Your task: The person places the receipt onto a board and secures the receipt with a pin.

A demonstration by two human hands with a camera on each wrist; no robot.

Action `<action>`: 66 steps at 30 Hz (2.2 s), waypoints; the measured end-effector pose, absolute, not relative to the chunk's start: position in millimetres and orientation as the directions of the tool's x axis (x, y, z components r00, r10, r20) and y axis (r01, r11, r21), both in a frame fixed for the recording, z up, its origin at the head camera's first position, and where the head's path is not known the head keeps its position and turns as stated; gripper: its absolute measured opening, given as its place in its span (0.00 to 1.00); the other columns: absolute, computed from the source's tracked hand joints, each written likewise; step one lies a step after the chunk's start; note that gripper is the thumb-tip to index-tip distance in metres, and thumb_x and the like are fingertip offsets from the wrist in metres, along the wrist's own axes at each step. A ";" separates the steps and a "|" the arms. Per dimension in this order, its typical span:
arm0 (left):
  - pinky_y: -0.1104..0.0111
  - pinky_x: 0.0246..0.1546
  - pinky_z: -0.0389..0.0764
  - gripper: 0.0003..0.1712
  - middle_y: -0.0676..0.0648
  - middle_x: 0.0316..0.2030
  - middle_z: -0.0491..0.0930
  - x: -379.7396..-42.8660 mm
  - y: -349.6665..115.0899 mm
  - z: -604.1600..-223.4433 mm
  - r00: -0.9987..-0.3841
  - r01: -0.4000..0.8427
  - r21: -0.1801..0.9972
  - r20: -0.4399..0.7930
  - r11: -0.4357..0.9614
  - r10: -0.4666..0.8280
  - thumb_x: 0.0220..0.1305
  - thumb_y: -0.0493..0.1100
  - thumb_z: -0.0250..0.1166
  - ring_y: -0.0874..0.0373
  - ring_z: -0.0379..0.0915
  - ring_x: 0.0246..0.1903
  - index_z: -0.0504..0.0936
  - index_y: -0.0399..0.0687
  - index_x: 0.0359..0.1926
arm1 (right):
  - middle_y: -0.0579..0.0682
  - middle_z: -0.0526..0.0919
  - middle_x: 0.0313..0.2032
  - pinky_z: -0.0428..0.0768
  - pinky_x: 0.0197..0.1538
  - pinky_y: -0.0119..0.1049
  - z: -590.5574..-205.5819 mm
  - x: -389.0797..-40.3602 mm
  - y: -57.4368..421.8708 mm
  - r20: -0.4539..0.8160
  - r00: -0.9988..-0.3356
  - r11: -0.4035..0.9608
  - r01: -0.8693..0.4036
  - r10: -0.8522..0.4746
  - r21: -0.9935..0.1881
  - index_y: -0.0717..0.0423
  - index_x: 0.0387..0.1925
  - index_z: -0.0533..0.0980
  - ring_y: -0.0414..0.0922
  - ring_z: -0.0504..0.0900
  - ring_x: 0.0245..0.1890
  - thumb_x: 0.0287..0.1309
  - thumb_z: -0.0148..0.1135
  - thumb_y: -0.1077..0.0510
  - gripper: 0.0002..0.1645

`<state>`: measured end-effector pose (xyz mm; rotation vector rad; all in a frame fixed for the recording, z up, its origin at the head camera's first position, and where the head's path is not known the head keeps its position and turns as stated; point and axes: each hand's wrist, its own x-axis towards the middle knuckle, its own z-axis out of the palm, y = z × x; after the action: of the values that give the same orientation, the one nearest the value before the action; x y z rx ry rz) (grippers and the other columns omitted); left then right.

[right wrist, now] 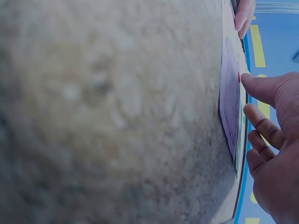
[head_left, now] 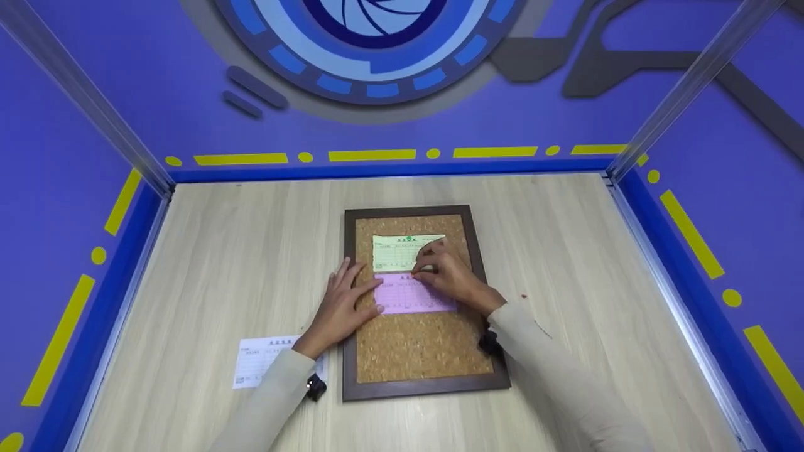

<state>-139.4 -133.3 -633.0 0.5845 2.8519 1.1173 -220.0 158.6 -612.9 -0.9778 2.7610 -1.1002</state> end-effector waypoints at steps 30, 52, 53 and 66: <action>0.30 0.81 0.41 0.33 0.40 0.84 0.60 -141.6 -134.7 -632.2 -0.932 0.328 0.651 0.106 0.684 0.347 0.71 0.57 0.76 0.36 0.36 0.87 0.85 0.55 0.72 | 0.51 0.84 0.48 0.75 0.58 0.55 -602.6 -223.1 150.3 0.134 -0.825 0.638 -0.517 -0.549 -0.570 0.51 0.36 0.94 0.52 0.75 0.53 0.66 0.78 0.62 0.03; 0.29 0.80 0.41 0.33 0.39 0.84 0.60 -139.3 -132.7 -634.1 -0.932 0.326 0.664 0.107 0.673 0.346 0.72 0.58 0.75 0.36 0.35 0.88 0.84 0.54 0.72 | 0.60 0.80 0.65 0.69 0.76 0.58 -607.6 -216.7 202.4 0.231 -0.909 0.490 -0.386 -0.347 -0.782 0.64 0.69 0.79 0.57 0.75 0.70 0.73 0.72 0.62 0.27; 0.29 0.81 0.41 0.33 0.39 0.84 0.60 -139.1 -132.8 -634.0 -0.933 0.323 0.666 0.104 0.672 0.345 0.72 0.58 0.75 0.36 0.35 0.88 0.84 0.54 0.72 | 0.62 0.79 0.66 0.68 0.77 0.58 -608.0 -216.3 205.5 0.236 -0.911 0.487 -0.384 -0.338 -0.785 0.65 0.71 0.77 0.57 0.74 0.71 0.73 0.71 0.63 0.29; 0.30 0.81 0.41 0.33 0.39 0.84 0.61 -140.2 -132.3 -632.9 -0.933 0.324 0.652 0.102 0.685 0.345 0.72 0.58 0.75 0.36 0.35 0.87 0.84 0.54 0.73 | 0.65 0.69 0.75 0.62 0.81 0.60 -621.2 -212.1 240.8 0.253 -0.937 0.514 -0.345 -0.243 -0.786 0.66 0.77 0.70 0.61 0.65 0.79 0.73 0.72 0.61 0.37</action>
<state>-140.2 -132.3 -632.9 0.5672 2.8569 1.0971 -212.1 240.8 -621.2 -0.5511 2.8277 -1.5088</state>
